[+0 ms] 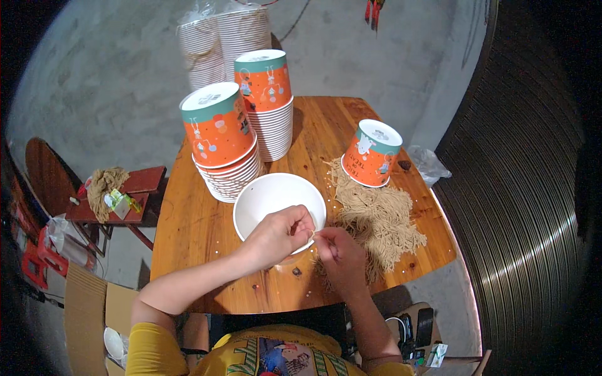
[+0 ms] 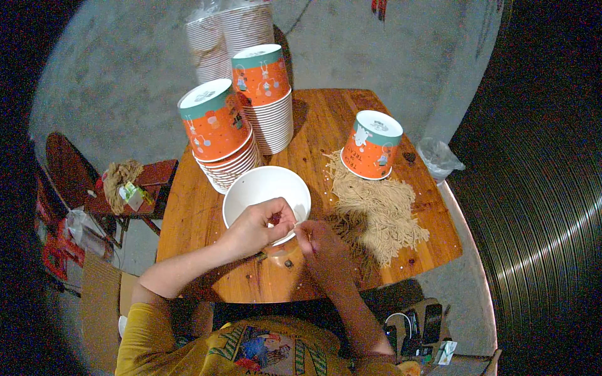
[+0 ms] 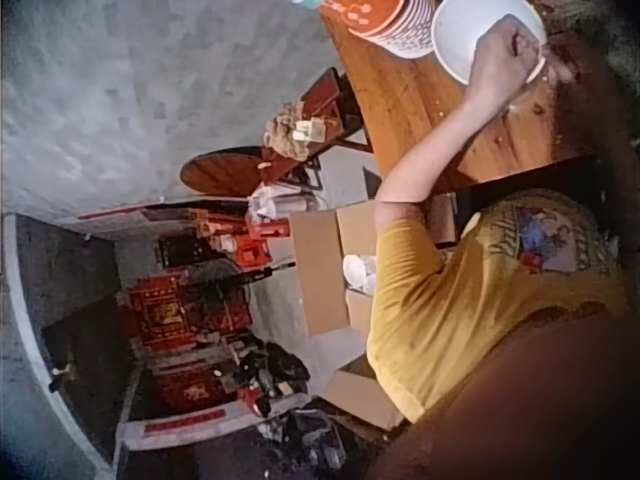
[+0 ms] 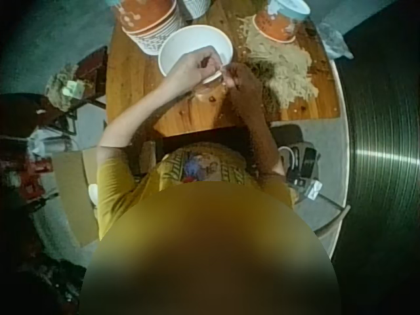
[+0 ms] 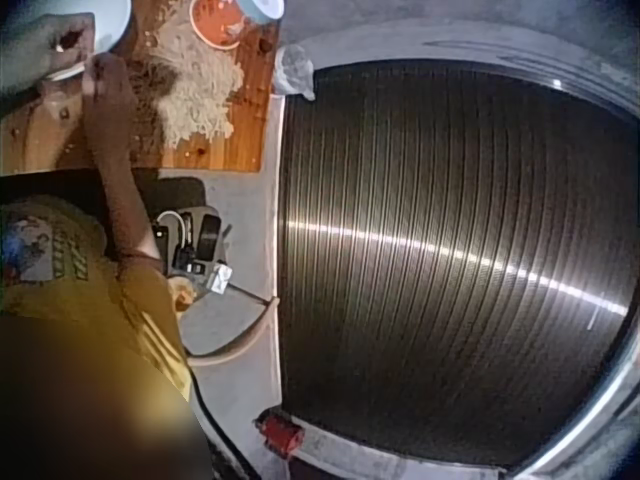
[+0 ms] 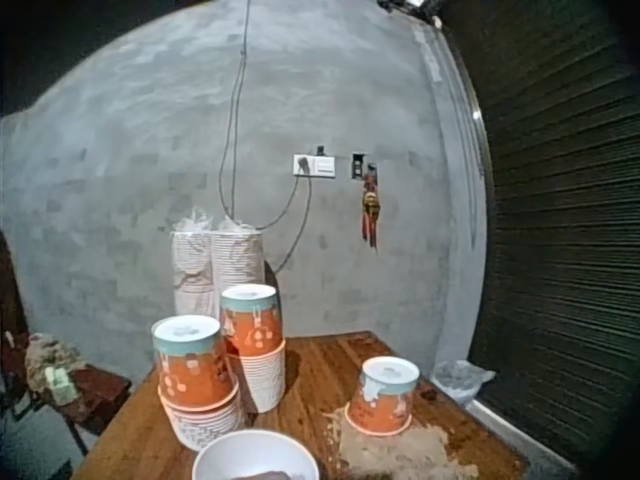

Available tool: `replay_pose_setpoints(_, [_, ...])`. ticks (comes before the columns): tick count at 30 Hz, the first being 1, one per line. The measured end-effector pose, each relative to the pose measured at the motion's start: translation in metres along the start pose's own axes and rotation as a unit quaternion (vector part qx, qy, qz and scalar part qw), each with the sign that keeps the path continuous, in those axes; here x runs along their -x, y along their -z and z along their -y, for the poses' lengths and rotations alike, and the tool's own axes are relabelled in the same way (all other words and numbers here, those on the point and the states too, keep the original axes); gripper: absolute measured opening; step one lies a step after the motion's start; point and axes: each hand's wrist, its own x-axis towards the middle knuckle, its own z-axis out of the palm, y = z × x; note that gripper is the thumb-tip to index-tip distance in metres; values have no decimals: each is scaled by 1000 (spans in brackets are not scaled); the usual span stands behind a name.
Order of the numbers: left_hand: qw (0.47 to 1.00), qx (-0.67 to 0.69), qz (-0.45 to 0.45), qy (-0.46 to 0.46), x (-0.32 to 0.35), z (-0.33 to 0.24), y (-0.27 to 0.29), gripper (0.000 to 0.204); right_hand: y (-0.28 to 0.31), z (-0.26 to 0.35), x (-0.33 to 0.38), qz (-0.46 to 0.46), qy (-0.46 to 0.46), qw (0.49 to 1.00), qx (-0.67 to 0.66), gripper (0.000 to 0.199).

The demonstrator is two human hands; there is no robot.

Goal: Sorting through fibrous material and placing it into small white bowls within decorative paper cups.

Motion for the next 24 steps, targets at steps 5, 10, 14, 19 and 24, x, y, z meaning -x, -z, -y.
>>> replay_pose_setpoints(5, [999,26,9,16,-1,-1,0,9,-2,3,1,-10,-32,999,-30,21])
replay_pose_setpoints(10, [995,85,31,35,-4,-2,2,12,-10,-8,-3,-44,-23,997,-53,21])
replay_pose_setpoints(14, [990,122,52,41,-5,-1,4,13,-11,-7,-6,-50,-44,994,-83,22])
replay_pose_setpoints(19, [969,219,85,82,-11,1,6,18,-10,-8,-5,-60,-45,992,-103,19])
replay_pose_setpoints(24, [961,237,93,112,-11,5,7,23,-5,-22,-6,-69,108,991,24,16])
